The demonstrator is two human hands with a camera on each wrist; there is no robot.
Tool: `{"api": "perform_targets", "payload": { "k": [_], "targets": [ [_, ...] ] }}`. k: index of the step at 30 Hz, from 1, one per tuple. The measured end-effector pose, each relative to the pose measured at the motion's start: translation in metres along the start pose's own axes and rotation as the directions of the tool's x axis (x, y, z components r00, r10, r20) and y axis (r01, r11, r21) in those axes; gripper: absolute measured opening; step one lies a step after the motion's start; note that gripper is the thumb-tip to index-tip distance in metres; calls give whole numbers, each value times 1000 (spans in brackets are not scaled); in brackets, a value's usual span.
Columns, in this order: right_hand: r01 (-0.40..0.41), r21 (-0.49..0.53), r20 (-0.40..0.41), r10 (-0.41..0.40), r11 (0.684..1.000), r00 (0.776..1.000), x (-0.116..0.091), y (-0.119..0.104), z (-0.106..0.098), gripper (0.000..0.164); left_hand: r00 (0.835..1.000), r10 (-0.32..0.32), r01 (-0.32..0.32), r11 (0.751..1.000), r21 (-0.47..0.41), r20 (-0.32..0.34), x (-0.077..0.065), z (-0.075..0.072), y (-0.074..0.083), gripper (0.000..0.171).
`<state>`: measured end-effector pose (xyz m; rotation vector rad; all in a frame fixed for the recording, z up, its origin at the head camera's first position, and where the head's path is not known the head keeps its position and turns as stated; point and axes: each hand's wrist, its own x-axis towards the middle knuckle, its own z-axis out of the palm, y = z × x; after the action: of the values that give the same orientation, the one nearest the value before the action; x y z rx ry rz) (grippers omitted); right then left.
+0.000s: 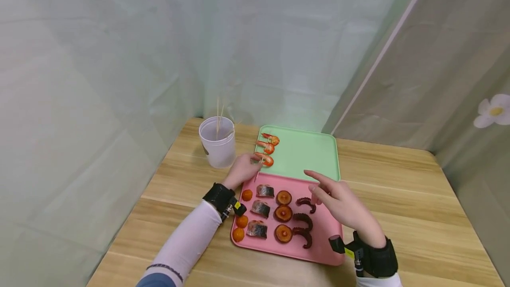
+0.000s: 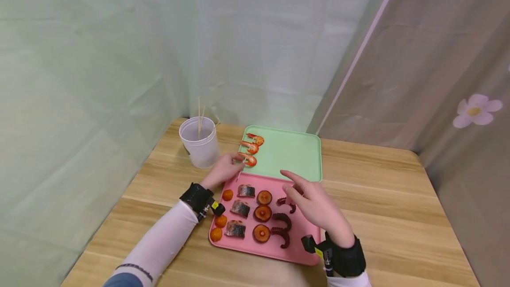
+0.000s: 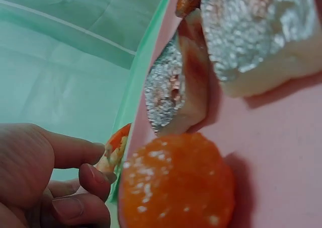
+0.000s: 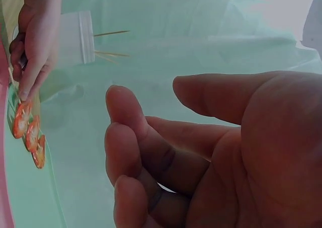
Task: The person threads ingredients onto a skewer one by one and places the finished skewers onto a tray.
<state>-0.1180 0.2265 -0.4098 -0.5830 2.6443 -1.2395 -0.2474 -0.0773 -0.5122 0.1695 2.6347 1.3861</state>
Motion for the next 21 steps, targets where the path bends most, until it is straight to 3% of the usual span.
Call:
{"api": "perform_targets", "payload": {
  "k": [6, 10, 14, 18, 21],
  "targets": [
    [7, -8, 5, -7, 1000, 1000, 2, 6, -1, 45, 1000, -7, 8, 998, -57, 12, -7, -6, 9, 32],
    [12, 35, 26, -13, 999, 1000, 6, 10, -2, 45, 995, 86, -83, 994, -71, 44, -17, -18, 12, 33],
    [20, 33, 48, -22, 999, 999, 16, 11, -5, 45, 976, 195, -187, 979, -81, 97, -32, -37, 17, 34],
    [17, 9, 80, -17, 1000, 997, 29, 8, -9, 47, 957, 257, -247, 965, -91, 137, -55, -64, 26, 32],
    [13, 25, 111, -16, 1000, 994, 46, 6, -12, 48, 951, 296, -285, 952, -114, 94, -67, -87, 32, 30]
  ]
}}
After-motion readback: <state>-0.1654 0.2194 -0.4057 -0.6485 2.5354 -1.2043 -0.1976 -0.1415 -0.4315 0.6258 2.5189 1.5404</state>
